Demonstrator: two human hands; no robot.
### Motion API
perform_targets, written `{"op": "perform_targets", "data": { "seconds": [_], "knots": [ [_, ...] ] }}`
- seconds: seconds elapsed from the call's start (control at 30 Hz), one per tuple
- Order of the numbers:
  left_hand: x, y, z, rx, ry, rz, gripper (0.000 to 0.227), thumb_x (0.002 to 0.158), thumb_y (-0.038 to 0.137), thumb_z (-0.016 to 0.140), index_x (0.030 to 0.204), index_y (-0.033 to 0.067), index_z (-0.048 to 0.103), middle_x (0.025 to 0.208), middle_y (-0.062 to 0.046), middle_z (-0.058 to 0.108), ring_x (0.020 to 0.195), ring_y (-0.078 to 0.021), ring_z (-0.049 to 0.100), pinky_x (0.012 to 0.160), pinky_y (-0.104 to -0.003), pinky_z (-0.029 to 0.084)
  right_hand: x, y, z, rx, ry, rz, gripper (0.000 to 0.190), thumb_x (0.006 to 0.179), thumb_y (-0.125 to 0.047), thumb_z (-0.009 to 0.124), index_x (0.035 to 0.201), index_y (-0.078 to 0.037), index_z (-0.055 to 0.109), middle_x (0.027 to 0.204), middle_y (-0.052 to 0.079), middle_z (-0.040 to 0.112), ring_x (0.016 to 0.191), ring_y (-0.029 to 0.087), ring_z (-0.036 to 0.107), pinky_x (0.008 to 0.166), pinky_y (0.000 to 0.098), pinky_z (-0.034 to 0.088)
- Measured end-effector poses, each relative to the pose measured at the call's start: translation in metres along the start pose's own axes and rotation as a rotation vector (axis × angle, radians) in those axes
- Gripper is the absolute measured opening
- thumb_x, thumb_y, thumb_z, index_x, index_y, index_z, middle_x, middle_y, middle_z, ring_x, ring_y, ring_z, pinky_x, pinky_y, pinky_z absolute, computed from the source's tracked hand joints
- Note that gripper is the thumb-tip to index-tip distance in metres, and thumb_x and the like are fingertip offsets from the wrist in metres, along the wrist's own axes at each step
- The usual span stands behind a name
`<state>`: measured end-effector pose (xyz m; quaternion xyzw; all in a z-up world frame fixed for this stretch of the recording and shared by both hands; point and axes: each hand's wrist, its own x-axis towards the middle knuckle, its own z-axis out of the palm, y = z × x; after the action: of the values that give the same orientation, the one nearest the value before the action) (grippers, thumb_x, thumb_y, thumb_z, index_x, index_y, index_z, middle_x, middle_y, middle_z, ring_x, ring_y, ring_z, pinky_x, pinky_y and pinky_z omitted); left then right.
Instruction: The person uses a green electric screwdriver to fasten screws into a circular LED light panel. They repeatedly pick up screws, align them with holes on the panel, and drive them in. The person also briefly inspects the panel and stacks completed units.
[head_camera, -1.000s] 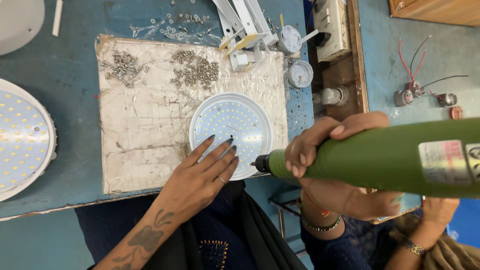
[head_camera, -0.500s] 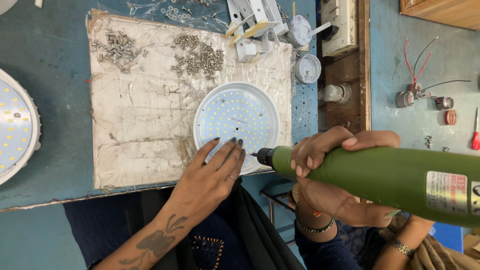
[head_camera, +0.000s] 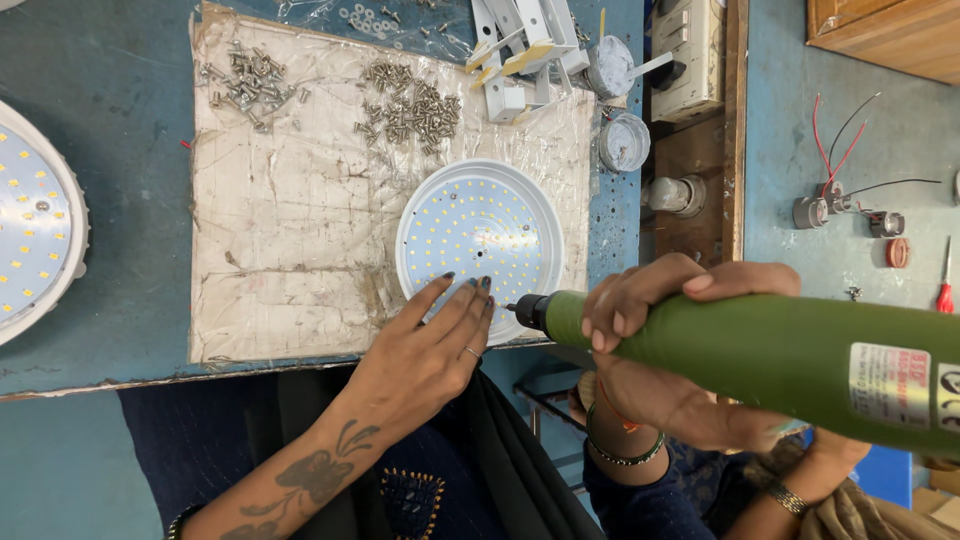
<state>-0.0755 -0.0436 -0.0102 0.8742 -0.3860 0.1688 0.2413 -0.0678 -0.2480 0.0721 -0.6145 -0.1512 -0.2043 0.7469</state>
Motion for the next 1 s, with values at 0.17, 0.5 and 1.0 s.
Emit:
{"op": "perform_targets", "data": {
  "seconds": [0.17, 0.5, 1.0],
  "knots": [
    [-0.001, -0.001, 0.003, -0.012, 0.029, 0.026, 0.044, 0.085, 0.013, 0.058, 0.122, -0.0076, 0.068, 0.124, -0.018, 0.07, 0.127, -0.0276, 0.06, 0.115, -0.046, 0.041, 0.002, 0.002, 0.0, -0.007, -0.018, -0.002, 0.089, 0.081, -0.083, 0.051, 0.117, -0.003, 0.034, 0.074, 0.016, 0.052, 0.047, 0.02, 0.051, 0.042, 0.0329, 0.05],
    [-0.003, 0.001, 0.004, -0.003, 0.041, 0.009, 0.043, 0.083, 0.012, 0.059, 0.121, -0.0074, 0.069, 0.123, -0.017, 0.07, 0.125, -0.0271, 0.061, 0.115, -0.047, 0.041, 0.002, 0.006, 0.002, -0.017, -0.003, 0.02, 0.089, 0.081, -0.084, 0.049, 0.117, -0.004, 0.035, 0.073, 0.015, 0.051, 0.046, 0.018, 0.048, 0.041, 0.0314, 0.048],
    [-0.015, -0.045, -0.03, -0.092, 0.102, 0.139, 0.032, 0.076, 0.011, 0.064, 0.105, -0.0004, 0.068, 0.111, -0.01, 0.067, 0.116, -0.0268, 0.064, 0.113, -0.046, 0.046, 0.012, -0.038, -0.052, 0.055, -0.033, -0.063, 0.091, 0.09, -0.088, 0.034, 0.121, -0.003, 0.045, 0.075, 0.014, 0.056, 0.051, 0.02, 0.055, 0.047, 0.0315, 0.048]
  ]
}}
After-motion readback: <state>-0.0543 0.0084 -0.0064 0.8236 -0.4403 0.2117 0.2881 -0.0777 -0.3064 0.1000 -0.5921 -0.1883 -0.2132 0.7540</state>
